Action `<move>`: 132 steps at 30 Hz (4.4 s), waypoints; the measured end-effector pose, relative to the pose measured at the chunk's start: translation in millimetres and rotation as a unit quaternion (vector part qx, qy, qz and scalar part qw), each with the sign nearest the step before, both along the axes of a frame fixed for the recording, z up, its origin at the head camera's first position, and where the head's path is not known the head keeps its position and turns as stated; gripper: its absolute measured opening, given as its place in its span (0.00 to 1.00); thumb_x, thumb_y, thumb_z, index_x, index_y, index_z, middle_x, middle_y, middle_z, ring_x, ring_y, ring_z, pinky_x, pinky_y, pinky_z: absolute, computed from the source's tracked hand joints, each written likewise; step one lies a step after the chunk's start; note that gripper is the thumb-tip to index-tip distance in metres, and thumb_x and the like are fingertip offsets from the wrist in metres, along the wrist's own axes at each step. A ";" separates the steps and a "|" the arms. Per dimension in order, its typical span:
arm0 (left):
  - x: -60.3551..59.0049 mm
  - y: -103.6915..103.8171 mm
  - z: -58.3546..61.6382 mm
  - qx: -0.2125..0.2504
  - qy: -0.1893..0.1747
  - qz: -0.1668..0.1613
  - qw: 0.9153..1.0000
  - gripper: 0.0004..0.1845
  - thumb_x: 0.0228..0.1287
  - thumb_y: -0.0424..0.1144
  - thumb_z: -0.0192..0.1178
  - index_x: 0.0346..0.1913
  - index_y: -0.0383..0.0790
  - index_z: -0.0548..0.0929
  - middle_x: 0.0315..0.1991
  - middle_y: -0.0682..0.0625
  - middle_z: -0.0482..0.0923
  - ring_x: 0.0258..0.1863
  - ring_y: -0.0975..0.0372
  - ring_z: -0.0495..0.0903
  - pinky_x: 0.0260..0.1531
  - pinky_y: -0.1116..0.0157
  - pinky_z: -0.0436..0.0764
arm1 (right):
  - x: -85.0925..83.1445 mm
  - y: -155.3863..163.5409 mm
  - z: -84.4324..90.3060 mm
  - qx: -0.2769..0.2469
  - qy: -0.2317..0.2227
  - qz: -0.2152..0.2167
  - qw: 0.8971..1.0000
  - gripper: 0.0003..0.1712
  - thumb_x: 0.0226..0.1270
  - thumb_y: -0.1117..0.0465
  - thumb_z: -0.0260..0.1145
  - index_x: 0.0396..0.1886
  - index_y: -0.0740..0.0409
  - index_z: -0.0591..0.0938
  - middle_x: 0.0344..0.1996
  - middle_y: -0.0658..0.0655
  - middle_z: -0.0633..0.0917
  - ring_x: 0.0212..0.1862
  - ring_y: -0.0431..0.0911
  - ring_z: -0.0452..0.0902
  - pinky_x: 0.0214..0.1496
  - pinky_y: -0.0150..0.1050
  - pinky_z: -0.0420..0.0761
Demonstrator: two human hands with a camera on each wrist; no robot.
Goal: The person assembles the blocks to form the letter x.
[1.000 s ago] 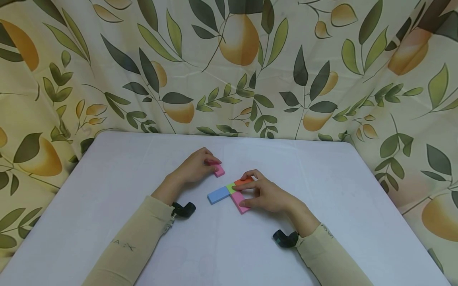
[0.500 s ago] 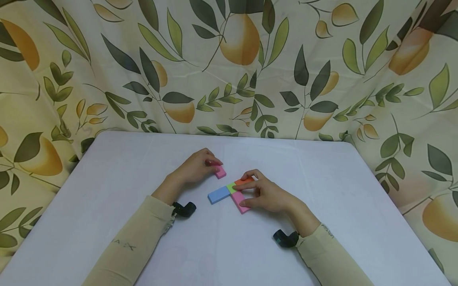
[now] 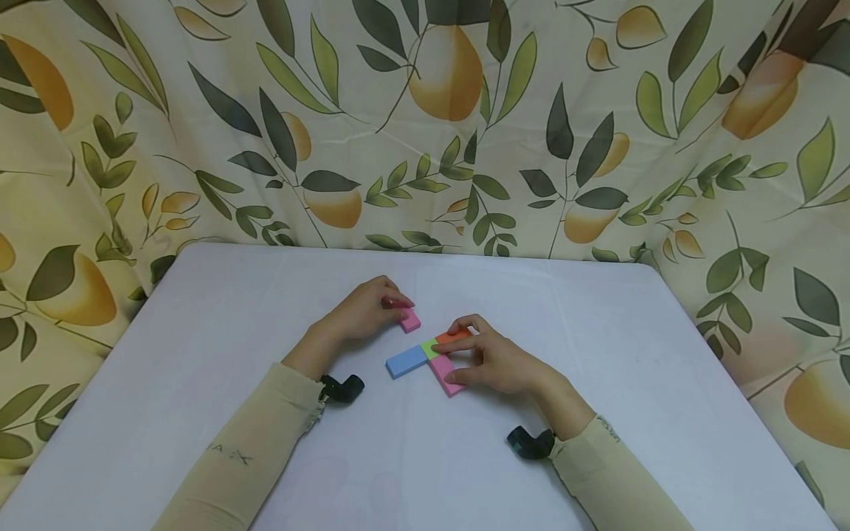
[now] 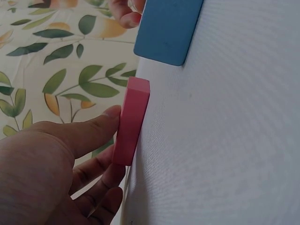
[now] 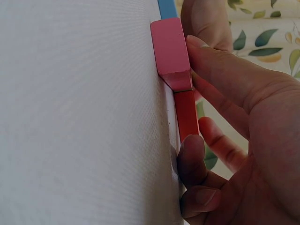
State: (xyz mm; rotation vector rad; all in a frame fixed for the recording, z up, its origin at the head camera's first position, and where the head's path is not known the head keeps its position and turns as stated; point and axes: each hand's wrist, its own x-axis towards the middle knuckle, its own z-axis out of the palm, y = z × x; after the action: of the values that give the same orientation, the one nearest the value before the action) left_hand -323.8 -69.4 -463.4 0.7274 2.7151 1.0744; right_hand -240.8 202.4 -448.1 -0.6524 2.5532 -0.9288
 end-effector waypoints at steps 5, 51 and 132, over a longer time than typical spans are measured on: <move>0.1 -0.2 -0.4 -0.004 0.005 -0.004 1.000 0.11 0.64 0.45 0.63 0.49 0.55 0.87 0.44 0.58 0.74 0.49 0.63 0.72 0.52 0.60 0.72 | -0.2 0.5 -1.3 0.000 0.003 0.001 1.000 0.28 0.55 0.43 0.73 0.58 0.26 0.78 0.63 0.40 0.63 0.39 0.44 0.73 0.43 0.37 0.73; 5.0 5.8 5.5 -0.007 -0.018 -0.015 1.000 0.11 0.65 0.45 0.63 0.49 0.56 0.87 0.45 0.59 0.74 0.47 0.61 0.73 0.50 0.62 0.73 | -1.6 0.3 -0.9 -0.009 0.000 0.004 1.000 0.27 0.56 0.45 0.73 0.57 0.28 0.79 0.62 0.41 0.64 0.39 0.45 0.72 0.42 0.37 0.73; 8.2 10.8 8.5 -0.008 -0.011 -0.052 0.999 0.10 0.66 0.41 0.61 0.47 0.55 0.88 0.42 0.60 0.75 0.45 0.64 0.73 0.48 0.64 0.72 | -2.5 -1.0 -0.9 -0.006 -0.008 -0.003 1.000 0.25 0.57 0.44 0.72 0.56 0.25 0.79 0.62 0.40 0.63 0.39 0.45 0.72 0.41 0.37 0.73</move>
State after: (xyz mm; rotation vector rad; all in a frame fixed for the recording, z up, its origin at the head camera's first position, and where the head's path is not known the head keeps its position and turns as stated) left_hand -315.6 -58.5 -454.8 0.8374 2.6324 1.0305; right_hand -243.3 201.4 -449.0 -0.6393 2.5396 -0.9468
